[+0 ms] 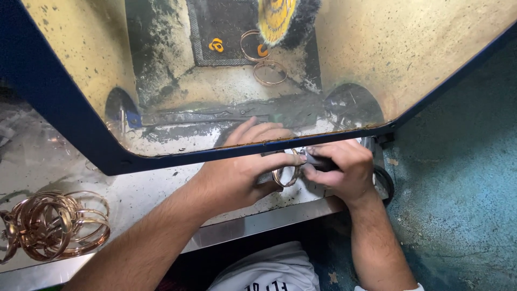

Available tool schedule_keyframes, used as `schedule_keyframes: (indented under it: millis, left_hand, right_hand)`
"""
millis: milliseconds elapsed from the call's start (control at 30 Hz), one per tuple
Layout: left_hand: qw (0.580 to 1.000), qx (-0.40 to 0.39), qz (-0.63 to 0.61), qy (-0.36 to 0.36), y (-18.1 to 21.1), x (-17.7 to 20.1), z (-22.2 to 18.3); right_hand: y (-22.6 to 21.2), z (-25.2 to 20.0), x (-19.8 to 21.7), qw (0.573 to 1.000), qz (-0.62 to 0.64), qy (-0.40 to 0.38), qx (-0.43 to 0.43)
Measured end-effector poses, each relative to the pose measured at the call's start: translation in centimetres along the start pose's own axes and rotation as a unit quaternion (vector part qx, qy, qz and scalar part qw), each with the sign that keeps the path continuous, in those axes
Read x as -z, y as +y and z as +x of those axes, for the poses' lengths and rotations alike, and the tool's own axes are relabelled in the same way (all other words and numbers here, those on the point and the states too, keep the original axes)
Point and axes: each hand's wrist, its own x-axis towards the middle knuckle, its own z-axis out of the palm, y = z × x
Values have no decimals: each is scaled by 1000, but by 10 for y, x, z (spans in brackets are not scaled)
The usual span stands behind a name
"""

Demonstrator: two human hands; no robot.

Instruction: Polishing a metal bangle using a handheld rotary tool at a jewelry workbench.

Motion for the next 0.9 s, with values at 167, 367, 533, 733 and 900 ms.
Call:
schedule_keyframes:
  millis: [167, 367, 533, 733, 900]
  left_hand:
    - [1000, -7, 9, -9, 3, 4, 1]
    - [998, 47, -6, -29, 8, 10, 7]
    - [998, 34, 36, 43, 5, 0, 3]
    - [998, 11, 39, 56, 5, -1, 3]
    - [997, 15, 70, 35, 7, -1, 6]
  right_hand:
    - [-27, 20, 17, 993, 98, -60, 31]
    - [-21, 7, 32, 997, 51, 56, 32]
    - [-13, -10, 32, 987, 38, 148, -51]
    - [-36, -5, 43, 980, 10, 126, -151]
    - [-45, -5, 26, 938, 47, 17, -344]
